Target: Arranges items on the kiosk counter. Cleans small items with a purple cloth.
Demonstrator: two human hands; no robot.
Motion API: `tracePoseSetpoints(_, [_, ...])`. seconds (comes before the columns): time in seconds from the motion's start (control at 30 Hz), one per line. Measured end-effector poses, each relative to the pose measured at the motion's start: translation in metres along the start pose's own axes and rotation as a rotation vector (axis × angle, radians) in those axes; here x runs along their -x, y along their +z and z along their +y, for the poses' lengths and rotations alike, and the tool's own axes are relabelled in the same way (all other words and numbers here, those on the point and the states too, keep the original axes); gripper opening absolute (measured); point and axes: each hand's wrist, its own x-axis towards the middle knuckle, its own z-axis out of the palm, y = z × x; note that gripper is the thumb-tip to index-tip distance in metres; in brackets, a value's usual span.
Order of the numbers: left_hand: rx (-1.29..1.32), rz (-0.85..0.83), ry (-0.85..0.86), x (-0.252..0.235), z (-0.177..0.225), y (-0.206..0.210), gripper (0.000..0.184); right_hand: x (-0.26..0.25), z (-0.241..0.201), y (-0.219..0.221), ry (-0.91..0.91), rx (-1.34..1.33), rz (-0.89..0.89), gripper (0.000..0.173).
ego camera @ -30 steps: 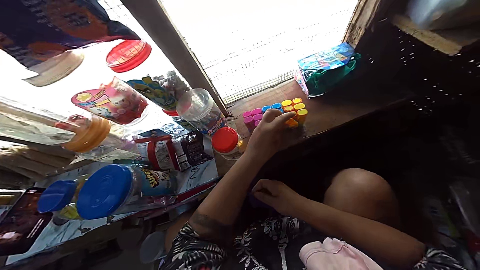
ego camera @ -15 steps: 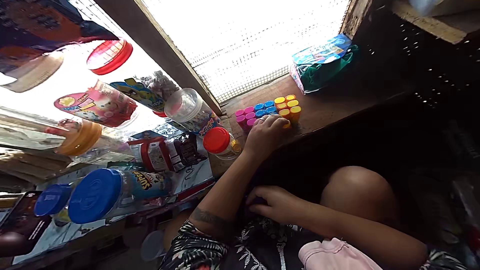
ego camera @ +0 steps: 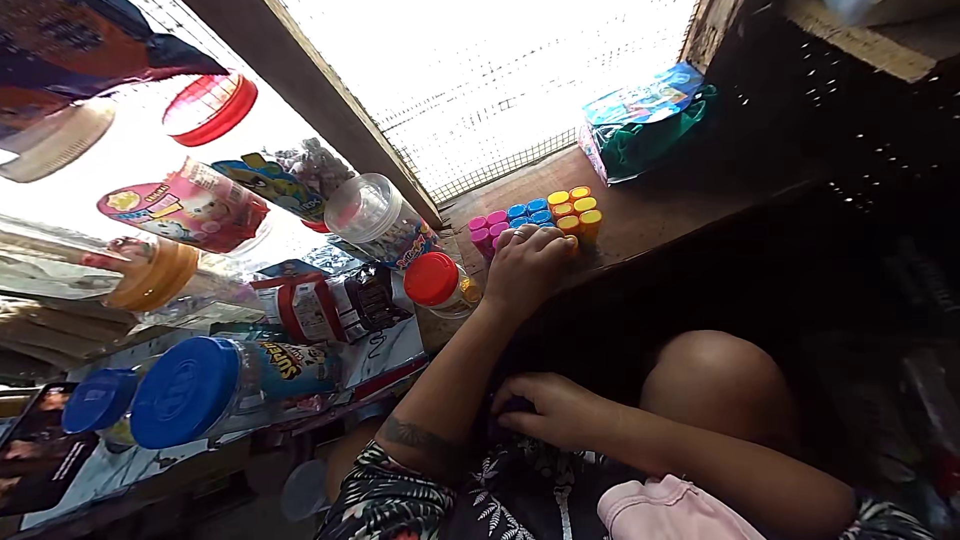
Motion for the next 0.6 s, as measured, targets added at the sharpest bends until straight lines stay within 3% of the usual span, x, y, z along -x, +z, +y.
tracePoseSetpoints(0.33, [-0.030, 0.019, -0.111, -0.003, 0.006, 0.014, 0.022, -0.002, -0.003, -0.001, 0.024, 0.030, -0.025, 0.026])
tracePoseSetpoints(0.6, [0.068, -0.110, -0.210, -0.004, 0.010, 0.001, 0.027, -0.003, -0.001, -0.001, 0.049, 0.049, -0.048, 0.027])
